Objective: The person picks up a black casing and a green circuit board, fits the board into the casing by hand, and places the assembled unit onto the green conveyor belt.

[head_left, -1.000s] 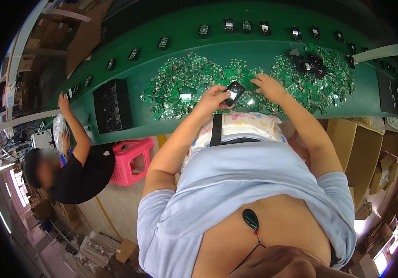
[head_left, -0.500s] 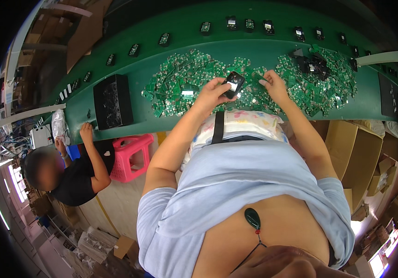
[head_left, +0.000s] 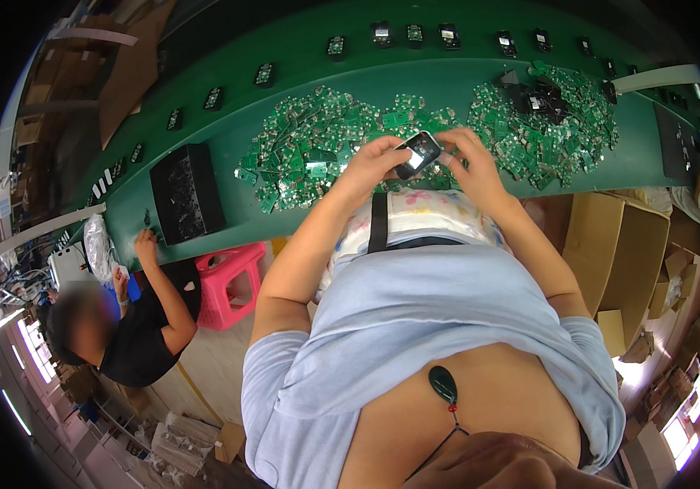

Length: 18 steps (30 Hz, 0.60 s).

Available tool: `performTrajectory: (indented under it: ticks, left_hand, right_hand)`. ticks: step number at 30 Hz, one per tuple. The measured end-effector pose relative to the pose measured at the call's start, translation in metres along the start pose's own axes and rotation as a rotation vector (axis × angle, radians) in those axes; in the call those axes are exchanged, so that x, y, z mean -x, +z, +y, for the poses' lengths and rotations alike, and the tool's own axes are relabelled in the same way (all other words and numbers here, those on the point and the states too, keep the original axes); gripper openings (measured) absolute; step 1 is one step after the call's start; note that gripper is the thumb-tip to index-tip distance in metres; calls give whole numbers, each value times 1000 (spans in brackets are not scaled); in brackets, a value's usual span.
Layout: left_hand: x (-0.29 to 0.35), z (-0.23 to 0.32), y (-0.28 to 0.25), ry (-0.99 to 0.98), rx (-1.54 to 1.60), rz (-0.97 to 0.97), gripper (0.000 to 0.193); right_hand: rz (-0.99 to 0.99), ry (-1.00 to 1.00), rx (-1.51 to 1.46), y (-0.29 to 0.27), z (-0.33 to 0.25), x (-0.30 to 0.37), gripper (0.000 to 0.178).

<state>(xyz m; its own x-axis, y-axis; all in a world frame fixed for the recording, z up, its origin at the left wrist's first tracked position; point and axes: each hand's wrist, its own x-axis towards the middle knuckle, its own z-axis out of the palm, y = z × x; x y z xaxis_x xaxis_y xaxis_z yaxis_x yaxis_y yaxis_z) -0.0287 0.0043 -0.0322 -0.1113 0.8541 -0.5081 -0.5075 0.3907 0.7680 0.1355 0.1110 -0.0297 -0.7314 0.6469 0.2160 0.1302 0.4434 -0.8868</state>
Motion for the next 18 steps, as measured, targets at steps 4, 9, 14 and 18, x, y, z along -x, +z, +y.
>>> performTrajectory:
  ticks: [4,9,14,18]
  left_hand:
    - [2,-5,7,50,-106,16,18]
    - [3,-10,11,151,-155,219,13]
    - [-3,-12,10,216,-169,292,12]
    - [-2,-10,19,261,-141,285,13]
  right_hand:
    - [-198,374,-194,-1,23,4,17]
    - [122,447,-375,-7,18,-6,12]
    - [190,289,-527,-9,-25,-9,16]
    - [134,268,-606,0,-41,-8,16]
